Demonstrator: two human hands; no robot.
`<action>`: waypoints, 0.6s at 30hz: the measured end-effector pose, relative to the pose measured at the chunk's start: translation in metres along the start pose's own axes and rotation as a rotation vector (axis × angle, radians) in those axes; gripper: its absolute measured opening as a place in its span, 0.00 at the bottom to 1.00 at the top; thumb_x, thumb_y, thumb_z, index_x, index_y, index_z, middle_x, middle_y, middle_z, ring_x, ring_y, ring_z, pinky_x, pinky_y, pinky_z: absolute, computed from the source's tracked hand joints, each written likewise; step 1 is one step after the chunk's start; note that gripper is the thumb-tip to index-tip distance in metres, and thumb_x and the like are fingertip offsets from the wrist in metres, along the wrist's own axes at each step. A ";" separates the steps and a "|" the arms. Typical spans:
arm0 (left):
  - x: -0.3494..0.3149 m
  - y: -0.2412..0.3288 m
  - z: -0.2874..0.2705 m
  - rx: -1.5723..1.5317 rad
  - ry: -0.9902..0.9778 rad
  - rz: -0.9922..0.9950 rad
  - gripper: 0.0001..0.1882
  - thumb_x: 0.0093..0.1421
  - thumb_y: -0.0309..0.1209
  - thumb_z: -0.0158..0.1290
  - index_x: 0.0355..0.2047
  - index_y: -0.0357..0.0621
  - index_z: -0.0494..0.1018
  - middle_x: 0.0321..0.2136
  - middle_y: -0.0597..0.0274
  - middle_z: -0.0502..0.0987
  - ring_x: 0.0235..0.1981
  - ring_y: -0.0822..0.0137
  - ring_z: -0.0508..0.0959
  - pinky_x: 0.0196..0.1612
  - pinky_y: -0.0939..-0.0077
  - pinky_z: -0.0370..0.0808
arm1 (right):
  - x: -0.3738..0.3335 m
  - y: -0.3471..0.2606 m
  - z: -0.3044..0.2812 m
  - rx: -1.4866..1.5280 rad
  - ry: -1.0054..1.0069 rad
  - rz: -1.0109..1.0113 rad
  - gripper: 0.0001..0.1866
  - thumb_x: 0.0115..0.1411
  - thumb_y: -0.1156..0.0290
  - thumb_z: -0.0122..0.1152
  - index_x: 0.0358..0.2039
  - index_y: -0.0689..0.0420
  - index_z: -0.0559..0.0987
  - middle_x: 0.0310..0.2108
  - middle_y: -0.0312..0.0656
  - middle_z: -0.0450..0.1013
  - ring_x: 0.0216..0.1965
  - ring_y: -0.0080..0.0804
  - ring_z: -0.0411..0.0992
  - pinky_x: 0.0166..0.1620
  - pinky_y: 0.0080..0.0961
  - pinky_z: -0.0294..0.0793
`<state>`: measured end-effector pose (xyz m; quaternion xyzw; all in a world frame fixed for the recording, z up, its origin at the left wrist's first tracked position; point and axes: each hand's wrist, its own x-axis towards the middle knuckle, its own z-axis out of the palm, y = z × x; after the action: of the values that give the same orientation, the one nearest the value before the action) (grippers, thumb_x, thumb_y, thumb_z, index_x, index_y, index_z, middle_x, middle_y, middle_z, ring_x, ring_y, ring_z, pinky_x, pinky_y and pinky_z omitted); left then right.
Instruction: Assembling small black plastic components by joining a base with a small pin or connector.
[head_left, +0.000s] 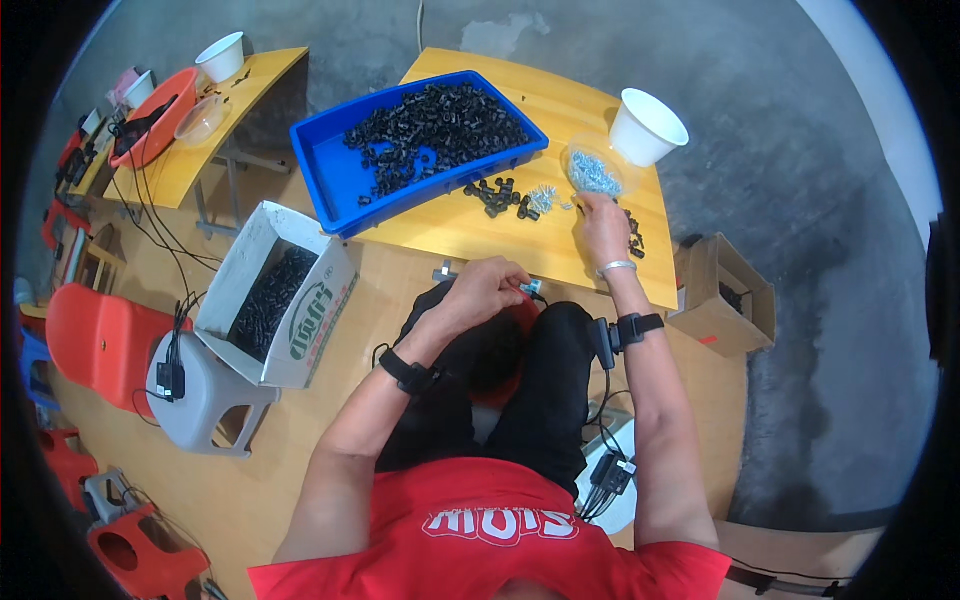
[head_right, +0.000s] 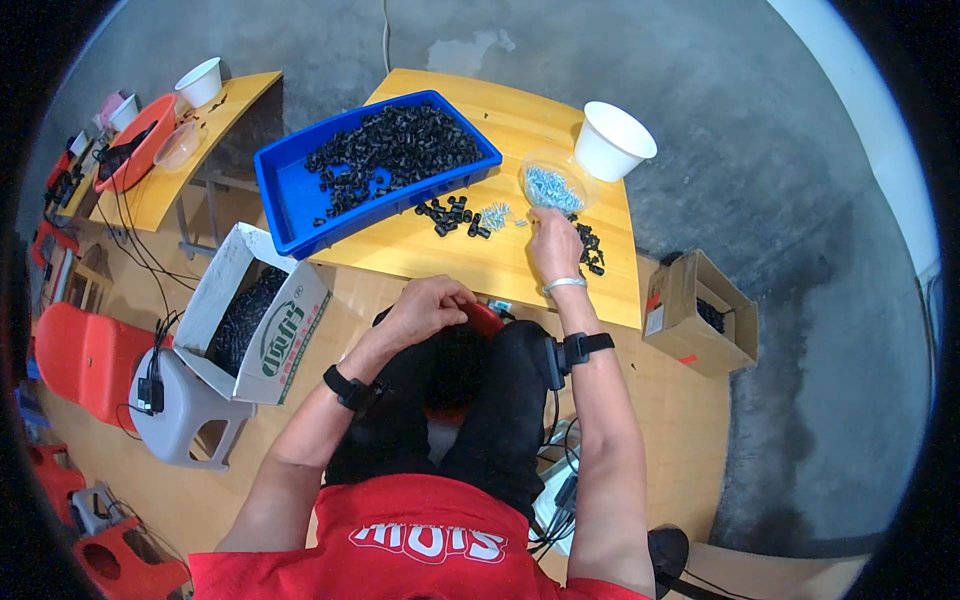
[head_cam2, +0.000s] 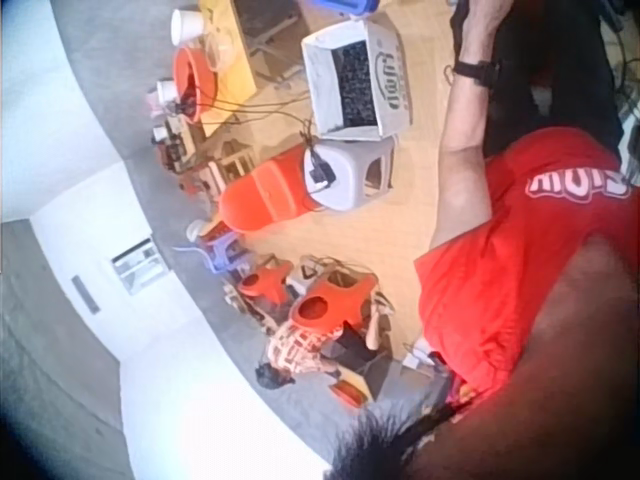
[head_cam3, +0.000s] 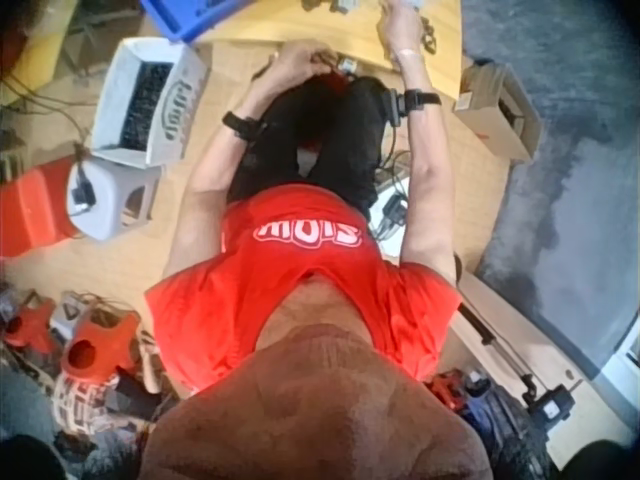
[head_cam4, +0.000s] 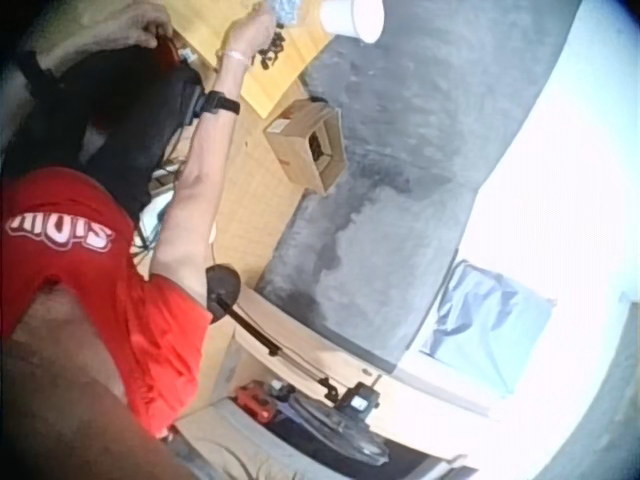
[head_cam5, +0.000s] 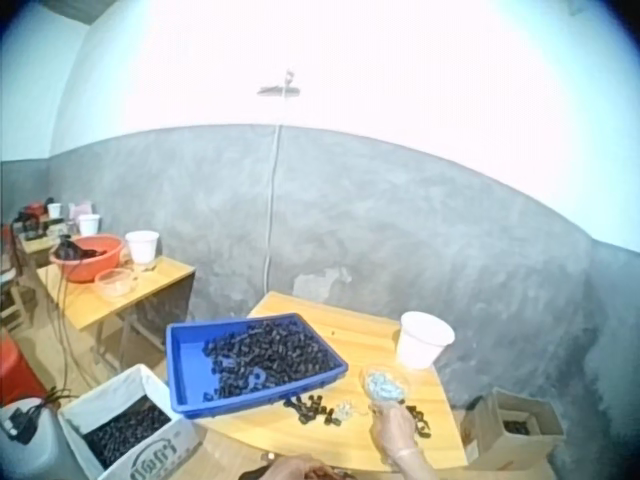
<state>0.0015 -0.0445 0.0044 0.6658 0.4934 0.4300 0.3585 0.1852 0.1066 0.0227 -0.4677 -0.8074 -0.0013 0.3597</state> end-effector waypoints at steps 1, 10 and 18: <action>0.001 -0.002 -0.001 -0.019 0.006 -0.038 0.09 0.49 0.20 0.55 0.33 0.38 0.75 0.23 0.62 0.76 0.23 0.73 0.75 0.27 0.81 0.72 | 0.000 -0.003 0.002 -0.071 -0.044 0.000 0.09 0.50 0.77 0.53 0.33 0.57 0.77 0.32 0.50 0.73 0.34 0.49 0.72 0.36 0.39 0.71; 0.021 -0.007 -0.031 0.011 0.291 -0.125 0.07 0.50 0.21 0.52 0.31 0.38 0.75 0.23 0.55 0.74 0.22 0.64 0.76 0.26 0.73 0.72 | 0.011 -0.010 0.019 -0.299 -0.218 0.044 0.06 0.51 0.77 0.48 0.27 0.60 0.75 0.31 0.51 0.71 0.33 0.50 0.72 0.35 0.42 0.72; 0.048 -0.038 -0.034 0.353 0.474 0.035 0.10 0.46 0.25 0.55 0.31 0.41 0.75 0.23 0.55 0.73 0.27 0.58 0.75 0.32 0.67 0.70 | -0.002 -0.025 0.012 -0.243 -0.208 -0.020 0.06 0.51 0.77 0.50 0.27 0.60 0.76 0.30 0.49 0.71 0.31 0.49 0.72 0.34 0.38 0.72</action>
<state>-0.0366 0.0133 -0.0068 0.6073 0.6188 0.4873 0.1044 0.1597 0.0952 0.0212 -0.4973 -0.8388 -0.0539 0.2147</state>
